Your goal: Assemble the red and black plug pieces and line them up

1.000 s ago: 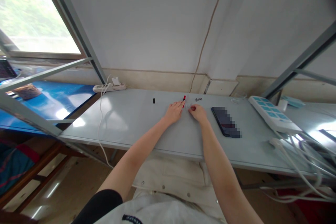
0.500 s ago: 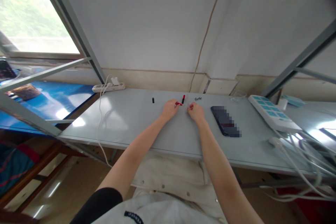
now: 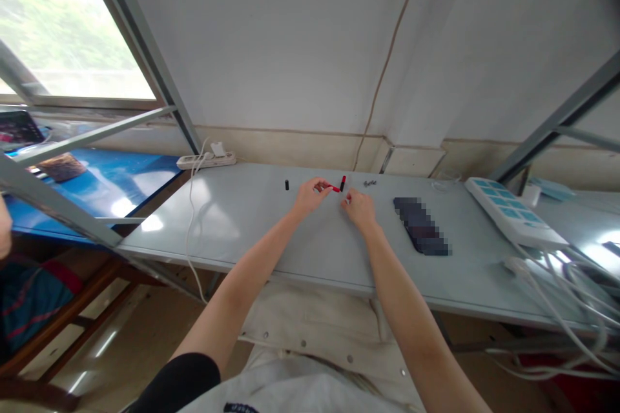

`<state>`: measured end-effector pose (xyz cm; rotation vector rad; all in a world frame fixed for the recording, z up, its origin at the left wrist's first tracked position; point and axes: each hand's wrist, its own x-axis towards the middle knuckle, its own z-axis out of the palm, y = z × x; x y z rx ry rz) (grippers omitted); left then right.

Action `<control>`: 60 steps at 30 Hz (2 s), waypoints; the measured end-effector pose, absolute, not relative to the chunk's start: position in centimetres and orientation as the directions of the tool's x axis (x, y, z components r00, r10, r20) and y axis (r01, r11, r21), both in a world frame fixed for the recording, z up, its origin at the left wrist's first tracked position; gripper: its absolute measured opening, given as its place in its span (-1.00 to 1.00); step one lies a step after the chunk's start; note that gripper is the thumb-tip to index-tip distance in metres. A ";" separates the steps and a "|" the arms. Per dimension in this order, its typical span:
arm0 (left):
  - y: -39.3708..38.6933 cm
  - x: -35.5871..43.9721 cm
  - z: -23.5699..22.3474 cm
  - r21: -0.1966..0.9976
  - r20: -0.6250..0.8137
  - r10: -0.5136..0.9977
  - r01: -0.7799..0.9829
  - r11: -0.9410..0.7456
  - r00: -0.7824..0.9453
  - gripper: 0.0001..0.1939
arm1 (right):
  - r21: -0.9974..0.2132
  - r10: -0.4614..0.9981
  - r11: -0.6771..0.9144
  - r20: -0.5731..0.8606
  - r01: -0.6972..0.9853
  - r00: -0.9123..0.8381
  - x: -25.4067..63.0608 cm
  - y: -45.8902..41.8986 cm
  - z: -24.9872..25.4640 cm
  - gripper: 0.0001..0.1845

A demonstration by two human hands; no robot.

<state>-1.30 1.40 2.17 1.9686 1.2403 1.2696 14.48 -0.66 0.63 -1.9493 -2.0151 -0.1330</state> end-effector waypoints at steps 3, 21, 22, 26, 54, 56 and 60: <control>2.2 -1.9 3.5 0.730 0.389 0.875 0.484 -0.483 0.287 -0.82 | -0.152 0.947 0.089 0.319 0.984 -0.036 14.3 -0.7 0.6 -0.83; 6.4 -5.9 7.1 0.161 0.177 0.915 0.906 -0.391 0.363 -0.92 | -0.349 0.917 0.183 0.399 0.919 -0.031 14.2 -0.1 -0.6 -0.74; 6.7 -6.4 7.0 0.141 0.160 0.929 0.923 -0.357 0.335 -0.93 | -0.350 0.920 0.179 0.390 0.919 -0.031 14.2 -0.2 -0.5 -0.74; 7.2 -7.9 5.9 0.123 0.143 0.952 0.949 -0.289 0.271 -0.95 | -0.354 0.937 0.163 0.349 0.921 -0.032 14.1 -0.6 0.1 -0.73; 7.0 -8.8 5.8 0.112 0.103 0.966 0.962 -0.250 0.239 -0.94 | -0.385 0.937 -0.093 0.278 0.918 0.211 15.0 -0.6 0.3 -0.71; 7.0 -8.9 5.8 0.126 0.097 0.967 0.961 -0.247 0.235 -0.93 | -0.382 0.935 -0.136 0.256 0.914 0.246 15.2 -0.5 0.3 -0.70; 7.2 -9.2 5.7 0.156 0.085 0.969 0.958 -0.241 0.230 -0.88 | -0.373 0.935 -0.181 0.221 0.910 0.277 15.4 -0.3 0.1 -0.71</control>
